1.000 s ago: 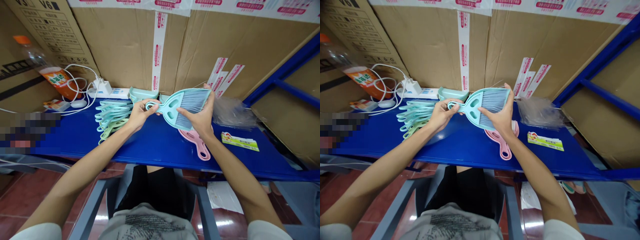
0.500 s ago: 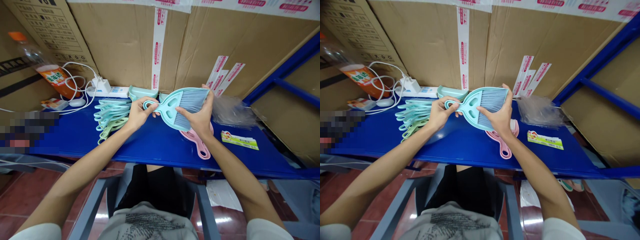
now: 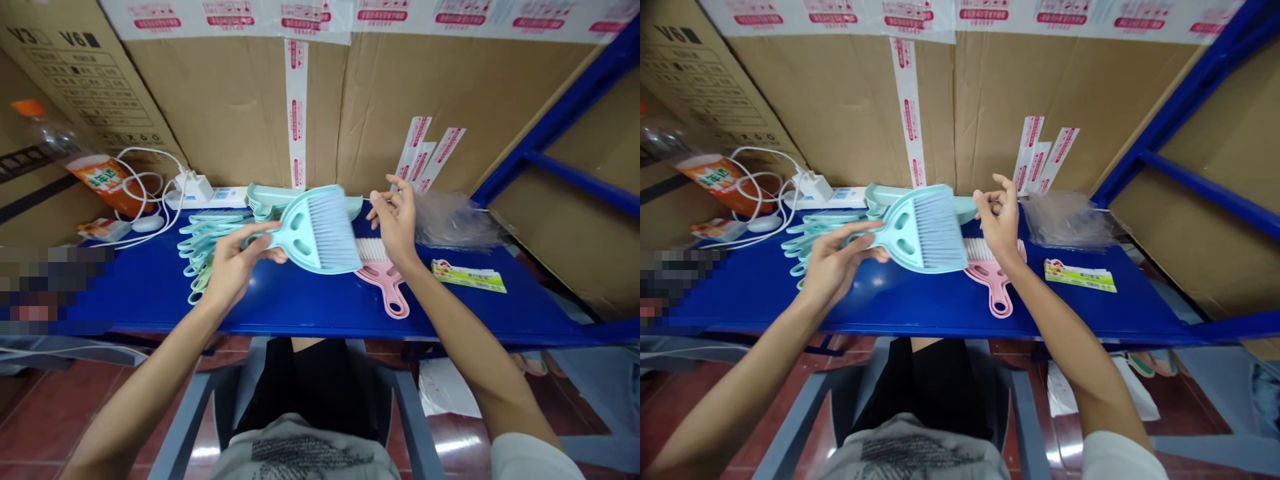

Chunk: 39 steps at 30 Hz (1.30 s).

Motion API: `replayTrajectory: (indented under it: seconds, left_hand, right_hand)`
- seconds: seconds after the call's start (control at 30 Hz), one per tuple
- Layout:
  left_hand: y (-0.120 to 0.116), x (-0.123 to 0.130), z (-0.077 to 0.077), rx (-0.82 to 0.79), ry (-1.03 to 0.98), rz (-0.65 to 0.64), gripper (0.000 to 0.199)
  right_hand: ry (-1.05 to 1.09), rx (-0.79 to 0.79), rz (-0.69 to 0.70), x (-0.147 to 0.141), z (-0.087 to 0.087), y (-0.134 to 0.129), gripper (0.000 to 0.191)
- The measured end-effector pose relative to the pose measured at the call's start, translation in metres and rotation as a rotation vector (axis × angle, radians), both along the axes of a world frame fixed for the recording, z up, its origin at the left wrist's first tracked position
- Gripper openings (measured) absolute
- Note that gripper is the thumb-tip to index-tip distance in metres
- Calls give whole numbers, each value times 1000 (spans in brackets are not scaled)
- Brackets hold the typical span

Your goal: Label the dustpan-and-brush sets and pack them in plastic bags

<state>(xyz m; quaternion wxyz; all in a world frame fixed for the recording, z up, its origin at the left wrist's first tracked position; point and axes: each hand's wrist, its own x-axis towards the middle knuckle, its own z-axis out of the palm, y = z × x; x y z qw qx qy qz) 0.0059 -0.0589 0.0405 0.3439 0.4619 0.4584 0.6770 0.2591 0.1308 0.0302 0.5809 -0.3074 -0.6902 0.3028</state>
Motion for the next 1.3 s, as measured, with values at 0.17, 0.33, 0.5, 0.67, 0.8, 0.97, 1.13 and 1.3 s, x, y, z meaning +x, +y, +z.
replayTrajectory:
  seconds: [0.17, 0.33, 0.5, 0.67, 0.8, 0.97, 1.13, 1.3]
  left_hand:
    - [-75, 3, -31, -233, 28, 33, 56]
    - [-101, 10, -57, -202, 657, 82, 50]
    - [-98, 25, -61, 72, 1157, 422, 16]
    - [-93, 40, -65, 156, 1290, 520, 14]
    - [-89, 45, -68, 160, 1288, 504, 18]
    - [-89, 44, -68, 153, 1235, 453, 19]
    - [-85, 28, -70, 155, 1207, 380, 23]
    - [-80, 14, -75, 156, 1228, 229, 39]
  right_hand:
    - [62, -17, -58, 8, 11, 14, 27]
    - [-416, 73, 85, 22, 35, -26, 14]
    - [-752, 343, -198, 64, 19, -127, 27]
    - [-841, 327, -270, 84, -32, -185, 26]
    - [-833, 382, -269, 76, -51, -193, 23]
    - [-985, 481, -256, 50, -54, -213, 41]
    - [-1011, 530, -165, 29, -56, -211, 60]
    - [-902, 479, -111, 35, -51, -192, 50]
